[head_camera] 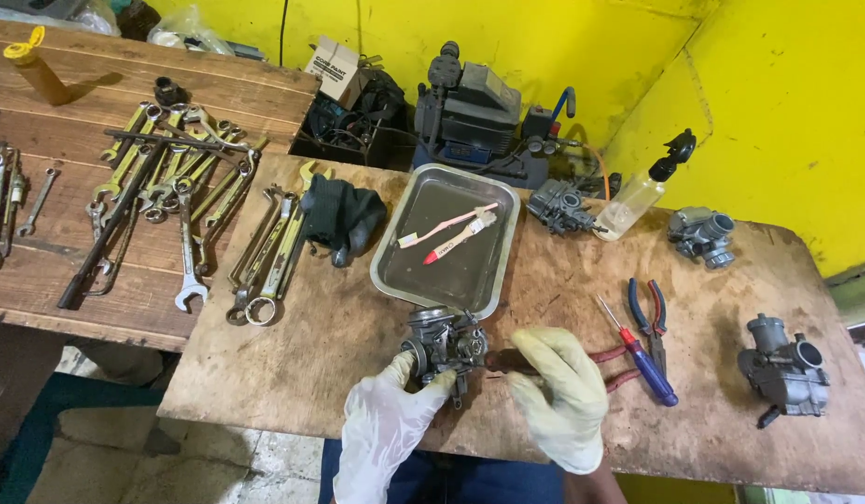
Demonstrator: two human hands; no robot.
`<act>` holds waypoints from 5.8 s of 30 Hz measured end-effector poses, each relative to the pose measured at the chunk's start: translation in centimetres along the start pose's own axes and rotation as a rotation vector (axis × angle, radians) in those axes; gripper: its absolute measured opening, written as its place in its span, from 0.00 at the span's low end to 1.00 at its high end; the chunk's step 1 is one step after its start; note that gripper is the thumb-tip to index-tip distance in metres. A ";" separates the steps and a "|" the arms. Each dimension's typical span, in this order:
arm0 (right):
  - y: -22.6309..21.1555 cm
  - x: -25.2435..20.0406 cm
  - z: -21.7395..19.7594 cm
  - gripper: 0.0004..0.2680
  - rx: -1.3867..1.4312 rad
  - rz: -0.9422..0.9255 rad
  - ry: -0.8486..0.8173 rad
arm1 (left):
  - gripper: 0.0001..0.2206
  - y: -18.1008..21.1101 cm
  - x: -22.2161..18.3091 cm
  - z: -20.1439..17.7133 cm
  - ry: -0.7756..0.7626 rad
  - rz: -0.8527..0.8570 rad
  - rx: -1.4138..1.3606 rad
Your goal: Disassembling and inspecting a motorcycle carburetor using a screwdriver and pliers on a workbench.
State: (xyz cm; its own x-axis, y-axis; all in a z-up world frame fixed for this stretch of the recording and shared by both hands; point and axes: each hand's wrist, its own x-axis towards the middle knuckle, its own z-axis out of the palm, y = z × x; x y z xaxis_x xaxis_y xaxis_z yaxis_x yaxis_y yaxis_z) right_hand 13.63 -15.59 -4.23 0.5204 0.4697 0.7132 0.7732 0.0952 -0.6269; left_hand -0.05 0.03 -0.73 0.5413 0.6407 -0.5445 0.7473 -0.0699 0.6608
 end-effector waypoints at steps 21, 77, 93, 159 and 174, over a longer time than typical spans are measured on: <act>0.0 9.0 -3.8 0.10 -0.569 -1.022 -0.829 | 0.27 0.2 -0.4 -0.6 -0.029 0.004 -0.055; 1.2 6.9 -1.1 0.04 -0.816 -0.913 -1.170 | 0.19 -6.7 5.1 5.9 0.361 0.528 0.075; -0.5 7.7 -0.8 0.04 -0.787 -0.967 -1.033 | 0.21 -5.5 3.5 2.6 0.103 0.295 -0.029; -0.3 10.8 1.6 0.16 -0.888 -0.457 -1.528 | 0.24 -7.0 6.8 6.6 0.361 0.458 0.191; 0.1 8.5 -1.5 0.11 -0.774 -0.663 -1.003 | 0.19 -3.6 2.9 2.2 0.137 0.350 -0.023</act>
State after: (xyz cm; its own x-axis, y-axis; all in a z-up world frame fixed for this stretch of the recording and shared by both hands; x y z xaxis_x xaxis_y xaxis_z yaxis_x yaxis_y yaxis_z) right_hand 18.67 -12.94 2.23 -0.2279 0.9706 0.0778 0.9374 0.1971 0.2872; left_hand -0.33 0.48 -5.83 0.7049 0.6773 -0.2106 0.5162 -0.2863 0.8072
